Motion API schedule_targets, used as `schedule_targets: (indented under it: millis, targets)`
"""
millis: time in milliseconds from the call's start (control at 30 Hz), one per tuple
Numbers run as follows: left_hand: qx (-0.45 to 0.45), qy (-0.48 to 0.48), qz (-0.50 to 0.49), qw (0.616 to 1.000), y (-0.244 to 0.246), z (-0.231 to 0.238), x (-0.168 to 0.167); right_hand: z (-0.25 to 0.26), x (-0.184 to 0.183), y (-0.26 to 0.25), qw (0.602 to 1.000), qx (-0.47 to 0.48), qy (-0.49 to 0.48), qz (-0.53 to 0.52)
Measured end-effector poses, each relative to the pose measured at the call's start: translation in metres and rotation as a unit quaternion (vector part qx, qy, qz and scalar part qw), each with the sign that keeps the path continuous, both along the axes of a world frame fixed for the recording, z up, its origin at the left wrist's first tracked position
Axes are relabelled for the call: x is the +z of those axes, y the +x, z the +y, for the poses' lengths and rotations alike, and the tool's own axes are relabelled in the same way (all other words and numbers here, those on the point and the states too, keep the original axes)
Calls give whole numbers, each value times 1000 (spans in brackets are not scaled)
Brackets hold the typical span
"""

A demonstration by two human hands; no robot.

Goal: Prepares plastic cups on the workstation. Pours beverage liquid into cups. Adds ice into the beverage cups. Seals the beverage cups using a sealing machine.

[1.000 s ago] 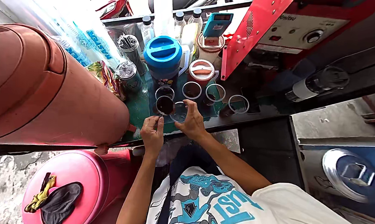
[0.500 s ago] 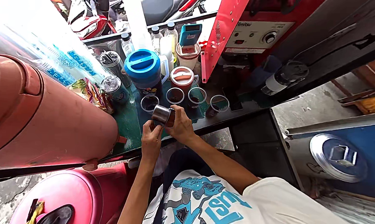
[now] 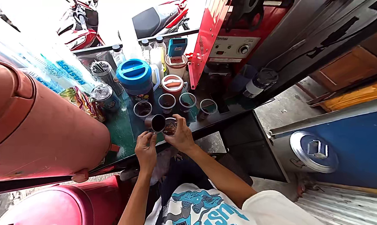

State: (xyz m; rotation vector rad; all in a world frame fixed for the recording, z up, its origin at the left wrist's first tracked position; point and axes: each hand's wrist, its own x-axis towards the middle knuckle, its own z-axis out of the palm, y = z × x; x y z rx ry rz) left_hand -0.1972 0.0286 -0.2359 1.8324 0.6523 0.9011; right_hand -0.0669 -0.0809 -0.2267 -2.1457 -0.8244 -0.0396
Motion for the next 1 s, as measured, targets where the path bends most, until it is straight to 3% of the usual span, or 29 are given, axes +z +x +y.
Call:
schedule_targets:
  millis: [133,367,533,600,667,767,867,1000]
  targets:
    - [68,-115,49,990,-15,10,-30,-13,-3,1,1000,3,-3,1]
    - [138,-141,163,967,-8,49,-83,-2,-6,27,999,49,-5,15]
    - [172,-205,165,949,-3,61,-99,25,-23,43,995,95,33,-4]
    - [209,-186,179,943,-4,55,-93,35,-31,45,994,104,44,-5]
    - [230,-84,203,948,-5,40,-78,44,-36,46,994,101,48,-10]
    - [158,49,194,967,9,21,-63,51,-34,50,995,99,23,0]
    - [86,22,170,982,38,9,-65,47,-28,51,992,115,-24,34]
    - [79,-17,176,981,75,-4,-73,13,2,53,984,151,-71,70]
